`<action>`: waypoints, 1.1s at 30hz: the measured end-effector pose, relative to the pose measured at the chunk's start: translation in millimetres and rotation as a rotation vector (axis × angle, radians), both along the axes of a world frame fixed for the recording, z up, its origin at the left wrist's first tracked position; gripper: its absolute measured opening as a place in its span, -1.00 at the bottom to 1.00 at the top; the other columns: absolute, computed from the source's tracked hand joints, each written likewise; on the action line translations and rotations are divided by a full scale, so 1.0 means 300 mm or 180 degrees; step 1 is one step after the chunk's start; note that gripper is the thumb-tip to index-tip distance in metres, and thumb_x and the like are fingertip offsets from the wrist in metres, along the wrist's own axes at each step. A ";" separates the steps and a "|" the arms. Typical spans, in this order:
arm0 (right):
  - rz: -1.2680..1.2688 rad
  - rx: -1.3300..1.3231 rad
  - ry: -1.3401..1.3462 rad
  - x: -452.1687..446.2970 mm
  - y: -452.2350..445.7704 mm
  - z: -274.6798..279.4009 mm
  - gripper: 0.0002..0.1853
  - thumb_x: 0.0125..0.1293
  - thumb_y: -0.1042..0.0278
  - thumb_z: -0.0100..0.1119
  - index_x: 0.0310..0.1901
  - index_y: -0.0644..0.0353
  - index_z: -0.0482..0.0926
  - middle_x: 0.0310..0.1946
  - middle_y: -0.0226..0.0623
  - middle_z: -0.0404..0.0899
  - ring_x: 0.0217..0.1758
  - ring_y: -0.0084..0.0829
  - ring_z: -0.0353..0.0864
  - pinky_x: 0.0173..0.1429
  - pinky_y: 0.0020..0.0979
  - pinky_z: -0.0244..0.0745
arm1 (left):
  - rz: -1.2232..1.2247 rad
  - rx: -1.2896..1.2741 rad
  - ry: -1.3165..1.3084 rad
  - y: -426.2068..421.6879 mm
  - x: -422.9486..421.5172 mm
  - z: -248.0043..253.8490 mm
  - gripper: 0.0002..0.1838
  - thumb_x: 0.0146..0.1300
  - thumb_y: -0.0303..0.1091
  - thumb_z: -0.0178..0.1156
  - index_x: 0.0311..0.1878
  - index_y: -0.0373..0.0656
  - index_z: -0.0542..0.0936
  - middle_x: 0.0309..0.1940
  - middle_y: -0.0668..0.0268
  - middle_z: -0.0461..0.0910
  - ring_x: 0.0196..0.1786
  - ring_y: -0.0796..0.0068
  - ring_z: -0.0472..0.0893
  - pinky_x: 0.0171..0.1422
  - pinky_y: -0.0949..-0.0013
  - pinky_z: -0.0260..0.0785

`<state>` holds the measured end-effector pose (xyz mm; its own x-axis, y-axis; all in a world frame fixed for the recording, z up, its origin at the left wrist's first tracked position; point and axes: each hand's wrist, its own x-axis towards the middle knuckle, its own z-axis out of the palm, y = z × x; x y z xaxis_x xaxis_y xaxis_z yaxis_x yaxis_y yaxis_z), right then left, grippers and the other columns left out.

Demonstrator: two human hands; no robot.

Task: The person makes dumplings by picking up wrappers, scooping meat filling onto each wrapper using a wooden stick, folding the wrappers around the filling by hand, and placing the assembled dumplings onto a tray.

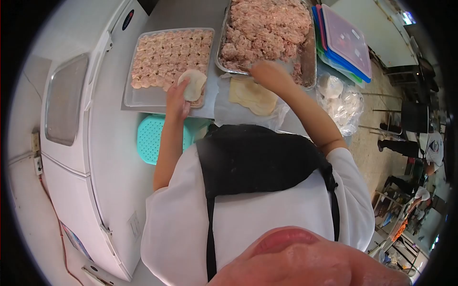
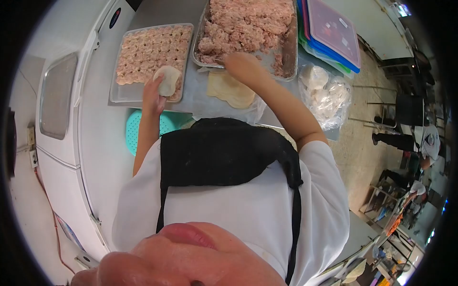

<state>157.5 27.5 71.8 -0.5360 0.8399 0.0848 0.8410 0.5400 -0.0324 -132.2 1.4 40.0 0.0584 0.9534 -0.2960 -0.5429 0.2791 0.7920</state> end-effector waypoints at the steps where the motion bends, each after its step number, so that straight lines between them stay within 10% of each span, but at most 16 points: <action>1: 0.0007 -0.0020 0.0061 -0.006 0.010 -0.006 -0.82 0.16 0.38 0.02 -0.47 0.24 0.60 -0.55 -0.12 0.57 -0.33 -0.15 0.64 -0.27 -0.19 0.52 | -0.0032 0.0029 -0.0045 0.003 0.016 -0.002 -0.67 0.35 -0.39 0.06 0.13 -0.33 0.44 -0.03 0.13 0.59 -0.04 0.34 0.63 0.02 0.35 0.53; 8: -0.1070 -0.2520 0.1833 0.151 0.012 0.097 -0.67 0.35 0.14 0.05 -0.39 0.22 0.64 -0.59 -0.12 0.53 -0.50 -0.06 0.53 -0.36 -0.12 0.36 | 0.0417 0.0314 -0.0533 0.091 0.166 -0.039 -0.64 0.37 -0.49 -0.05 0.20 -0.37 0.32 0.11 0.06 0.47 0.10 0.18 0.55 0.16 0.17 0.48; 17: -0.0433 -0.0985 -0.0386 0.136 0.064 -0.005 -0.59 0.38 0.10 -0.04 -0.39 0.28 0.62 -0.48 -0.03 0.60 -0.36 0.00 0.60 -0.20 -0.08 0.45 | 0.1142 0.0342 -0.0630 0.181 0.297 0.079 -0.70 0.39 -0.41 -0.03 0.15 -0.24 0.38 0.06 0.18 0.50 0.13 0.34 0.52 0.20 0.31 0.40; 27: -0.1016 -0.1295 -0.0324 0.050 0.071 0.034 -0.63 0.33 0.11 -0.02 -0.30 0.28 0.63 -0.32 0.00 0.62 -0.17 0.00 0.61 -0.06 -0.08 0.48 | 0.1436 0.0215 -0.0685 0.164 0.172 0.007 -0.69 0.40 -0.33 0.01 0.14 -0.22 0.39 0.04 0.20 0.52 0.08 0.33 0.56 0.13 0.27 0.46; 33: -0.0547 -0.1453 0.1510 0.112 0.046 0.007 -0.63 0.36 0.07 0.04 -0.25 0.23 0.66 -0.44 -0.08 0.62 -0.33 -0.15 0.63 -0.21 -0.19 0.47 | 0.1136 0.0313 -0.0645 0.176 0.180 0.021 -0.68 0.42 -0.28 -0.02 0.13 -0.25 0.40 0.04 0.18 0.52 0.10 0.29 0.55 0.18 0.23 0.43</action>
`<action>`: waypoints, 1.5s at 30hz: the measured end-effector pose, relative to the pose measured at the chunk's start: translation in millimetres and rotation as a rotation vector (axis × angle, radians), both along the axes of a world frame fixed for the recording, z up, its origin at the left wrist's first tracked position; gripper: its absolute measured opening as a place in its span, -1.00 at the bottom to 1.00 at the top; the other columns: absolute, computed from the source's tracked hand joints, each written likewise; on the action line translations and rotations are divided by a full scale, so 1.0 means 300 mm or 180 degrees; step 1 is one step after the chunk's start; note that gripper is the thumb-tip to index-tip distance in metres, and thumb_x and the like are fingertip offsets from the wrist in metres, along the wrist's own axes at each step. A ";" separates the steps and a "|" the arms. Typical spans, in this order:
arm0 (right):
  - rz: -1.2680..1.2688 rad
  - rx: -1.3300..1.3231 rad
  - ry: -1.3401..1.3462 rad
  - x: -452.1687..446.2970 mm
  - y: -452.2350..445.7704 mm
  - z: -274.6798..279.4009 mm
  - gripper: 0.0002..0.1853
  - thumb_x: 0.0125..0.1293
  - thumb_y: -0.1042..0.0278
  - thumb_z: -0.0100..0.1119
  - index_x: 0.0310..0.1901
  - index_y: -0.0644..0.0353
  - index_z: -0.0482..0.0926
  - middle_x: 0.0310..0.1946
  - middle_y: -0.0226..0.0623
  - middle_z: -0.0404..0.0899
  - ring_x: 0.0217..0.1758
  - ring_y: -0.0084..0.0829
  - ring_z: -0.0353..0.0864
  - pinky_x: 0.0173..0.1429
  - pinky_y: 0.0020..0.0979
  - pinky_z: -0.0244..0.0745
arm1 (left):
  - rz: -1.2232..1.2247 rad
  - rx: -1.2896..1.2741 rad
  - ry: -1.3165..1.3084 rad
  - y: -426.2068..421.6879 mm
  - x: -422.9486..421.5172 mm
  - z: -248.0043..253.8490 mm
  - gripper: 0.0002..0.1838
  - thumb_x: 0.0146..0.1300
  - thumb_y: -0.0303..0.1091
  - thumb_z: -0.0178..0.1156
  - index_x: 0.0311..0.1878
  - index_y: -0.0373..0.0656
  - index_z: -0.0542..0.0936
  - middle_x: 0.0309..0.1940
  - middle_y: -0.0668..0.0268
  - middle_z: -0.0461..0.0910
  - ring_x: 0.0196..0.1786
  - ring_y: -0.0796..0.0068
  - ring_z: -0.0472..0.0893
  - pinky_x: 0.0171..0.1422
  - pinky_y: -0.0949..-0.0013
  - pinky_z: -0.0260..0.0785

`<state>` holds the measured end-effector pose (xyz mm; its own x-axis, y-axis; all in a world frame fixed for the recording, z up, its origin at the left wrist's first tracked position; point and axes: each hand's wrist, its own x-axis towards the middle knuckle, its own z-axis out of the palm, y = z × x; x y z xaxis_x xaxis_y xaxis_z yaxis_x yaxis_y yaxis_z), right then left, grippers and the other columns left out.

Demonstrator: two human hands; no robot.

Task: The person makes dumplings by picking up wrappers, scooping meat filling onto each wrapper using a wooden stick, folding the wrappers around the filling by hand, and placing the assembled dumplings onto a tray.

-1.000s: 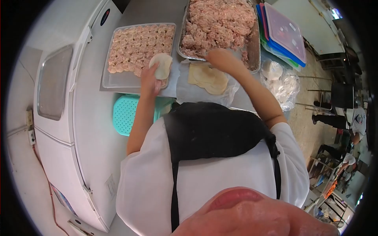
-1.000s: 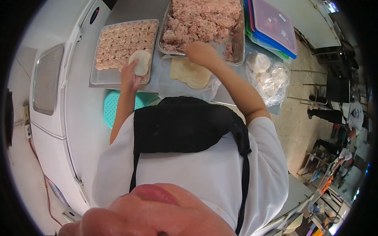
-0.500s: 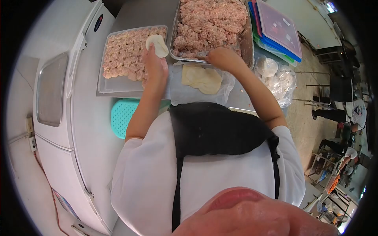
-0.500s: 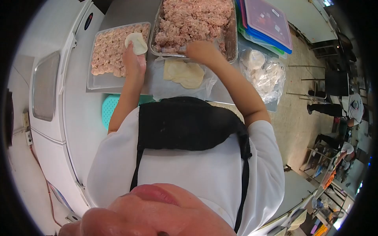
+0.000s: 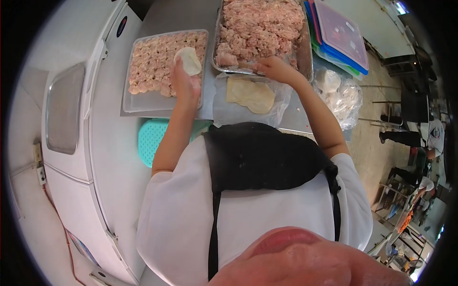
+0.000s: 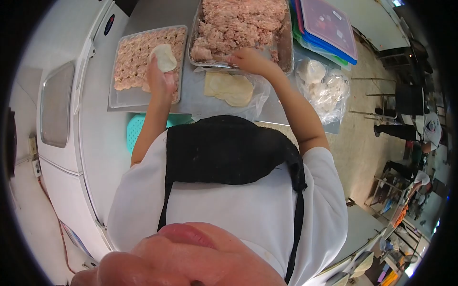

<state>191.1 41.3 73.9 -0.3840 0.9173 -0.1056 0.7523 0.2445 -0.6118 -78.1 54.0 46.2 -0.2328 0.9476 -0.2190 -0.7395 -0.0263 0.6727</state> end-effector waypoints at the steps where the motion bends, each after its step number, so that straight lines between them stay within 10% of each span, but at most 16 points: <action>1: -0.0268 -0.0191 0.0119 0.003 -0.014 0.022 -0.64 0.36 0.07 0.04 -0.21 0.23 0.66 -0.47 -0.10 0.61 -0.35 -0.22 0.61 -0.22 -0.24 0.46 | -0.0164 0.0059 -0.0043 0.018 0.012 -0.021 -0.67 0.43 -0.25 -0.04 0.12 -0.25 0.40 0.04 0.17 0.52 0.11 0.27 0.55 0.20 0.22 0.42; 6: -0.0815 -0.0632 0.0900 0.058 -0.069 0.149 -0.67 0.37 0.14 0.07 -0.16 0.26 0.64 -0.48 -0.29 0.60 -0.42 -0.58 0.46 -0.29 -0.51 0.40 | -0.1035 0.0060 -0.0821 0.071 0.208 0.064 -0.56 0.47 -0.10 -0.16 0.16 -0.28 0.37 0.11 0.13 0.47 0.18 0.22 0.47 0.32 0.13 0.29; 9: -0.0987 0.0429 0.1493 0.046 -0.103 0.066 -0.69 0.38 0.16 0.06 -0.15 0.27 0.63 -0.42 -0.25 0.60 -0.35 -0.48 0.54 -0.26 -0.45 0.44 | -0.1427 0.0055 -0.1237 0.065 0.342 0.175 -0.35 0.44 0.07 -0.23 0.27 -0.39 0.25 0.25 0.00 0.33 0.34 0.06 0.30 0.47 0.01 0.07; 12: -0.0474 0.1723 0.0236 0.109 -0.112 0.020 -0.71 0.37 0.20 0.07 -0.07 0.24 0.60 -0.34 -0.18 0.59 -0.28 -0.25 0.61 -0.22 -0.33 0.49 | -0.1521 -0.0215 -0.1471 0.090 0.380 0.186 -0.23 0.40 0.17 -0.21 0.32 -0.41 0.17 0.28 -0.02 0.29 0.36 0.04 0.27 0.50 0.00 -0.01; 24: -0.0143 0.0968 -0.1665 0.277 -0.180 0.336 -0.69 0.34 0.24 0.04 0.08 0.05 0.51 -0.29 -0.16 0.56 -0.22 -0.10 0.59 -0.21 -0.19 0.50 | -0.0816 -0.0278 -0.1254 0.082 0.486 0.116 -0.22 0.36 0.22 -0.14 0.31 -0.35 0.21 0.27 -0.02 0.29 0.34 0.02 0.28 0.45 -0.01 0.10; 39: 0.0371 0.1479 -0.0188 0.435 -0.070 0.221 -0.67 0.38 0.23 0.01 0.09 0.16 0.53 -0.27 -0.14 0.59 -0.30 -0.14 0.62 -0.18 -0.26 0.52 | -0.0874 -0.0153 -0.1301 0.051 0.581 0.233 -0.27 0.29 0.13 0.07 0.26 -0.35 0.30 0.31 -0.10 0.21 0.29 -0.09 0.32 0.40 -0.11 0.16; 45: -0.0045 -0.0159 0.1027 0.546 -0.026 0.281 -0.60 0.44 0.14 -0.02 0.07 0.31 0.53 -0.44 -0.20 0.56 -0.42 -0.43 0.42 -0.25 -0.41 0.39 | -0.1505 0.1024 0.2138 0.028 0.582 0.259 -0.33 0.11 -0.43 0.30 0.30 -0.22 0.27 0.28 0.08 0.30 0.19 0.30 0.46 0.28 0.28 0.31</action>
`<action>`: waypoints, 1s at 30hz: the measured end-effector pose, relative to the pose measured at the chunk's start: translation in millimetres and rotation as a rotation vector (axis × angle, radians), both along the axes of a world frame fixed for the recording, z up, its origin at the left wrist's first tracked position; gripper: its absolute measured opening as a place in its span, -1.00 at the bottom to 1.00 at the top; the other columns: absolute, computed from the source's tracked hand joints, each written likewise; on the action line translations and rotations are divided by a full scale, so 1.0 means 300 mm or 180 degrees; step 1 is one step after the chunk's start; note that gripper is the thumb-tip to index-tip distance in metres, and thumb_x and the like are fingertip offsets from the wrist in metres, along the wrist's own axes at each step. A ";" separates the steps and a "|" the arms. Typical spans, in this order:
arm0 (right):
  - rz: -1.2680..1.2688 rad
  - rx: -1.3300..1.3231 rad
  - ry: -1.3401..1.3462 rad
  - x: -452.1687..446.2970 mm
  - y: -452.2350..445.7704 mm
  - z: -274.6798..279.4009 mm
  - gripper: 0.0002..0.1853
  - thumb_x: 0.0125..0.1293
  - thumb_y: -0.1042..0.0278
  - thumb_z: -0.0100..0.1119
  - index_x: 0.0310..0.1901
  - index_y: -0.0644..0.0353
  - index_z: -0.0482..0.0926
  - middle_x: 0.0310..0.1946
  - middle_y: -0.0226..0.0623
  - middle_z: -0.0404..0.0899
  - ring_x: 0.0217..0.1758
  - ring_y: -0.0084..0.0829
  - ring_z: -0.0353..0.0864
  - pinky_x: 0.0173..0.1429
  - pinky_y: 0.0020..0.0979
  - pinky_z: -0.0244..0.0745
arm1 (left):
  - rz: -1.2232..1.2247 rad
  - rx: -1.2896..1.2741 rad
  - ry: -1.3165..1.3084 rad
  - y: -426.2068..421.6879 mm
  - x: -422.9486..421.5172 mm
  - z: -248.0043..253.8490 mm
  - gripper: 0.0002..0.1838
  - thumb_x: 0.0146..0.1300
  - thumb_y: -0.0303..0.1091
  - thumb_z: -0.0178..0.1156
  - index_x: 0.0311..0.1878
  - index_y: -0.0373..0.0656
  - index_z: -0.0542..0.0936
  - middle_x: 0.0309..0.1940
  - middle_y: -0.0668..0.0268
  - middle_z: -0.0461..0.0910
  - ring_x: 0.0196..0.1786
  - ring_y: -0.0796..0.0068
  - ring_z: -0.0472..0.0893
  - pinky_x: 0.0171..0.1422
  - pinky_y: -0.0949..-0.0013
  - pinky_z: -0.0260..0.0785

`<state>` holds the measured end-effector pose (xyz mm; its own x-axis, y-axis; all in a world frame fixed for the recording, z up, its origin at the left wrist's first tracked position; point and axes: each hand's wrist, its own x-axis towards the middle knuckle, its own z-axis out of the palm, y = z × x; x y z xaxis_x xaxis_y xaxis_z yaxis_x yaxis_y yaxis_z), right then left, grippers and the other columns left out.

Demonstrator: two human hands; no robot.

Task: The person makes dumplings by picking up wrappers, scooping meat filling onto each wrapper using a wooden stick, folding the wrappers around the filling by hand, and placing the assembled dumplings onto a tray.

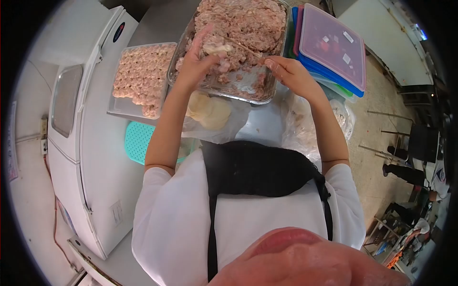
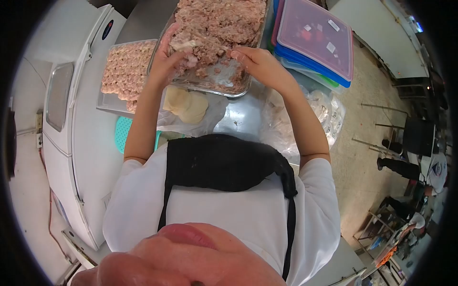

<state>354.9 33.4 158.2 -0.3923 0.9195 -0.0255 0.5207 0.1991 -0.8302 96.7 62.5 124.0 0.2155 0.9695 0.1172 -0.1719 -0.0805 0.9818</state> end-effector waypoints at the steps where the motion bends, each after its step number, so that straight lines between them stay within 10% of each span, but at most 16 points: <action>1: 0.0059 -0.0250 -0.0057 0.007 -0.001 0.009 -0.60 0.44 0.15 -0.01 0.07 0.32 0.53 -0.43 -0.19 0.55 -0.42 -0.43 0.39 -0.25 -0.41 0.38 | 0.0142 0.0533 0.0519 0.008 0.009 0.005 -0.34 0.09 -0.45 0.31 0.28 -0.19 0.31 0.25 0.14 0.34 0.16 0.37 0.48 0.25 0.33 0.33; 3: 0.0231 0.0128 -0.0095 0.027 -0.015 0.028 -0.61 0.42 0.16 0.02 0.07 0.33 0.53 -0.40 -0.17 0.57 -0.40 -0.43 0.45 -0.22 -0.43 0.40 | 0.0419 0.1589 0.1571 0.027 0.022 0.017 -0.36 0.04 -0.49 0.32 0.25 -0.13 0.38 0.20 0.25 0.43 0.10 0.50 0.51 0.18 0.42 0.36; 12: 0.0685 0.0250 -0.0386 0.090 0.103 -0.071 -0.62 0.35 0.16 0.13 0.06 0.27 0.57 -0.17 -0.13 0.65 -0.11 -0.41 0.62 -0.02 -0.43 0.45 | -0.1022 0.0597 0.3034 0.039 -0.041 0.092 -0.54 -0.02 -0.41 0.36 0.02 -0.16 0.53 -0.01 0.26 0.57 0.08 0.39 0.54 0.16 0.33 0.39; 18: 0.0440 0.0111 -0.0081 0.095 0.109 -0.007 -0.60 0.36 0.14 0.12 0.06 0.29 0.56 -0.16 -0.19 0.65 -0.10 -0.45 0.59 0.01 -0.47 0.44 | -0.0557 -0.0147 0.1990 -0.035 -0.084 0.126 -0.38 0.01 -0.41 0.35 0.20 -0.06 0.39 0.14 0.21 0.47 0.09 0.26 0.54 0.17 0.24 0.38; 21: 0.0614 0.0210 0.0036 0.042 0.076 0.011 -0.61 0.36 0.16 0.12 0.05 0.31 0.56 -0.13 -0.16 0.65 -0.08 -0.39 0.60 0.02 -0.45 0.44 | -0.0441 0.1540 0.2101 -0.018 -0.095 0.096 -0.40 0.01 -0.35 0.43 0.16 -0.13 0.47 0.00 0.26 0.57 0.09 0.39 0.52 0.27 0.36 0.29; 27: 0.1083 0.0781 -0.0090 -0.038 0.087 -0.147 -0.65 0.35 0.22 0.14 0.03 0.30 0.57 -0.16 -0.14 0.64 -0.10 -0.27 0.60 0.04 -0.38 0.44 | -0.0903 0.1686 0.2470 0.006 -0.142 0.039 -0.60 -0.02 -0.34 0.41 -0.09 -0.16 0.56 -0.21 0.33 0.60 -0.10 0.43 0.56 0.05 0.38 0.39; 30: 0.1004 0.0689 -0.0452 -0.004 0.169 -0.182 -0.65 0.35 0.19 0.12 0.00 0.28 0.58 -0.19 -0.11 0.64 -0.10 -0.21 0.61 0.02 -0.32 0.45 | -0.0643 0.0716 0.2489 -0.004 -0.172 0.015 -0.58 0.00 -0.29 0.42 -0.07 -0.18 0.52 -0.23 0.32 0.58 -0.15 0.49 0.55 0.01 0.42 0.38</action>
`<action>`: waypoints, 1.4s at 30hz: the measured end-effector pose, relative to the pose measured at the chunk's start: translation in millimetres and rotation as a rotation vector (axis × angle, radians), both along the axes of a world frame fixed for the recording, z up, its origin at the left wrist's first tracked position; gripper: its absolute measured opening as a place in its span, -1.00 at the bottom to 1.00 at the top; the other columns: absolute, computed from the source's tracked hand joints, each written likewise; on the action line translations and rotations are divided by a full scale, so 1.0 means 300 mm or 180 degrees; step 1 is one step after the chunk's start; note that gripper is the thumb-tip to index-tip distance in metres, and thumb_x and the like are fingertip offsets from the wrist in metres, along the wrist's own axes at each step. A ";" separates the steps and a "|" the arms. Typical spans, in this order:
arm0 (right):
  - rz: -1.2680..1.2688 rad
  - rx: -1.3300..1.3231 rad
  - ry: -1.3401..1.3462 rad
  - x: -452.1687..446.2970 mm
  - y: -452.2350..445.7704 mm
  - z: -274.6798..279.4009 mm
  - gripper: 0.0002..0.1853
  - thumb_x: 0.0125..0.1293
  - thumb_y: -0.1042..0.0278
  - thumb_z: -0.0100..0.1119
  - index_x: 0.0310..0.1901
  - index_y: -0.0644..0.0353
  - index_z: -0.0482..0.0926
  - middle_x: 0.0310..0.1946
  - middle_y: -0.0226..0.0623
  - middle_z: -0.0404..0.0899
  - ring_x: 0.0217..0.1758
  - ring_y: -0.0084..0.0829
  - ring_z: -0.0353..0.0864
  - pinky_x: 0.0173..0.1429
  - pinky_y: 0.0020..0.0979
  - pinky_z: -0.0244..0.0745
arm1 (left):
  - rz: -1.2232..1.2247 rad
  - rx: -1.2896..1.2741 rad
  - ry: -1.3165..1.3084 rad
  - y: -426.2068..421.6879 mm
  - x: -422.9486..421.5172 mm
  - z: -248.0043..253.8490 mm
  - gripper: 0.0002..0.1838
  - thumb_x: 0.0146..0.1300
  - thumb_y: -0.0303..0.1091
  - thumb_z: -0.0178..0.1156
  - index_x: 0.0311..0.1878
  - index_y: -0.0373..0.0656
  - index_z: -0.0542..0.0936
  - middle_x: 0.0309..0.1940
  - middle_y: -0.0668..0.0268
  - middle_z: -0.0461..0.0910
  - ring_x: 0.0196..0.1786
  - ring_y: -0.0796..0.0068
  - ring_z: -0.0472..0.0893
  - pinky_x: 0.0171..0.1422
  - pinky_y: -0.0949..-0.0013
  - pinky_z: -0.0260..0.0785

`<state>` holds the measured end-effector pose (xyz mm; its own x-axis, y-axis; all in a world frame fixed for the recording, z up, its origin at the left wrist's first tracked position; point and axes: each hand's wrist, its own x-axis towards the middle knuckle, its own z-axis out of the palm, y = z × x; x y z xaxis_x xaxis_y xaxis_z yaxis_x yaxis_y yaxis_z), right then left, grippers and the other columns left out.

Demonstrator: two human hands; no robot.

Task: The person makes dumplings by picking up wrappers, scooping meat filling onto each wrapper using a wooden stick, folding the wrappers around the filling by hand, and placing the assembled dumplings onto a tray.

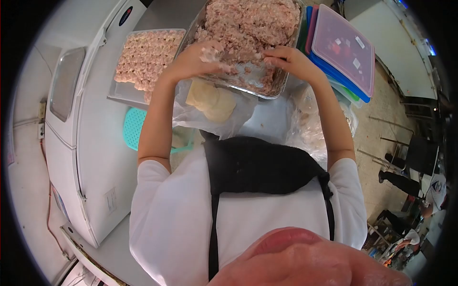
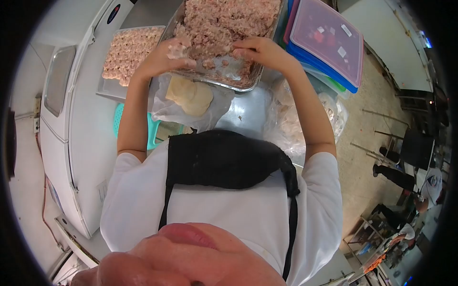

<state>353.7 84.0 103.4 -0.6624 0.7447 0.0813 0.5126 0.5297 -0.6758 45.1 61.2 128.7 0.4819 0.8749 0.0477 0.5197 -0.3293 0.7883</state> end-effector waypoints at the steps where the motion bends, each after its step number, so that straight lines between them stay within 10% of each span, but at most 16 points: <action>1: -0.0114 -0.0087 -0.0198 0.002 0.017 -0.002 -0.65 0.35 0.15 0.10 -0.02 0.27 0.60 -0.20 -0.10 0.64 -0.10 -0.17 0.61 0.01 -0.30 0.45 | 0.0219 -0.0196 -0.0190 0.002 -0.015 0.000 -0.57 0.01 -0.28 0.41 -0.06 -0.19 0.51 -0.24 0.32 0.58 -0.14 0.50 0.54 0.00 0.42 0.38; 11: -0.0083 0.0108 -0.1534 -0.238 -0.052 -0.188 -0.55 0.38 0.02 -0.08 -0.31 0.27 0.63 -0.29 0.00 0.62 -0.18 -0.03 0.61 -0.04 -0.11 0.49 | 0.0734 0.0083 -0.0221 0.023 -0.132 -0.044 -0.54 0.07 -0.29 0.39 0.02 -0.17 0.46 -0.23 0.30 0.58 -0.15 0.52 0.55 -0.02 0.41 0.40; 16: -0.0330 -0.1451 -0.0371 -0.038 -0.030 -0.029 -0.61 0.39 0.05 0.06 -0.18 0.25 0.66 -0.61 -0.38 0.41 -0.52 -0.63 0.30 -0.40 -0.48 0.28 | 0.0636 -0.0217 -0.0181 -0.008 -0.091 -0.049 -0.54 0.05 -0.33 0.40 0.02 -0.09 0.47 -0.24 0.39 0.56 -0.13 0.51 0.52 -0.02 0.39 0.38; 22: 0.0130 0.0720 0.0522 -0.045 -0.105 0.017 -0.70 0.35 0.23 0.13 -0.04 0.27 0.61 -0.32 -0.25 0.62 -0.34 -0.35 0.60 -0.23 -0.37 0.46 | -0.0474 0.0299 -0.0207 0.007 0.039 -0.018 -0.59 0.00 -0.32 0.41 -0.05 -0.12 0.57 -0.11 0.33 0.61 0.05 0.33 0.55 0.20 0.33 0.34; 27: -0.0454 0.0480 -0.0248 0.011 -0.122 0.160 -0.70 0.32 0.24 0.14 -0.02 0.25 0.60 -0.19 -0.12 0.61 -0.14 -0.14 0.61 -0.07 -0.31 0.48 | 0.0038 0.0255 0.0044 0.020 0.027 -0.093 -0.64 0.02 -0.41 0.39 -0.07 -0.17 0.58 -0.17 0.38 0.59 -0.07 0.52 0.54 0.07 0.40 0.38; 30: -0.0435 0.0836 -0.0223 -0.044 -0.174 0.168 -0.68 0.32 0.20 0.13 -0.02 0.23 0.60 -0.23 -0.10 0.59 -0.16 -0.12 0.58 -0.08 -0.30 0.47 | -0.0047 -0.0565 -0.0352 0.019 0.036 -0.048 -0.51 -0.04 -0.06 0.42 -0.10 -0.17 0.58 -0.22 0.16 0.62 -0.06 0.28 0.57 0.07 0.27 0.37; 33: -0.0192 0.0770 -0.0172 -0.035 -0.166 0.136 -0.67 0.33 0.16 0.12 -0.02 0.20 0.61 -0.30 -0.12 0.57 -0.27 -0.15 0.57 -0.19 -0.28 0.45 | -0.0518 -0.0138 -0.0004 0.004 0.050 0.014 -0.64 0.02 -0.31 0.38 -0.11 -0.22 0.57 -0.22 0.36 0.59 -0.09 0.56 0.53 0.06 0.37 0.38; 42: -0.0423 0.1247 -0.0112 -0.065 -0.219 0.208 -0.69 0.30 0.18 0.16 -0.06 0.23 0.62 -0.37 -0.19 0.58 -0.35 -0.26 0.54 -0.26 -0.35 0.42 | -0.0125 0.0040 0.0041 -0.017 0.038 0.015 -0.31 -0.09 0.00 0.45 0.07 -0.23 0.54 -0.01 0.05 0.56 0.08 0.23 0.53 0.18 0.26 0.33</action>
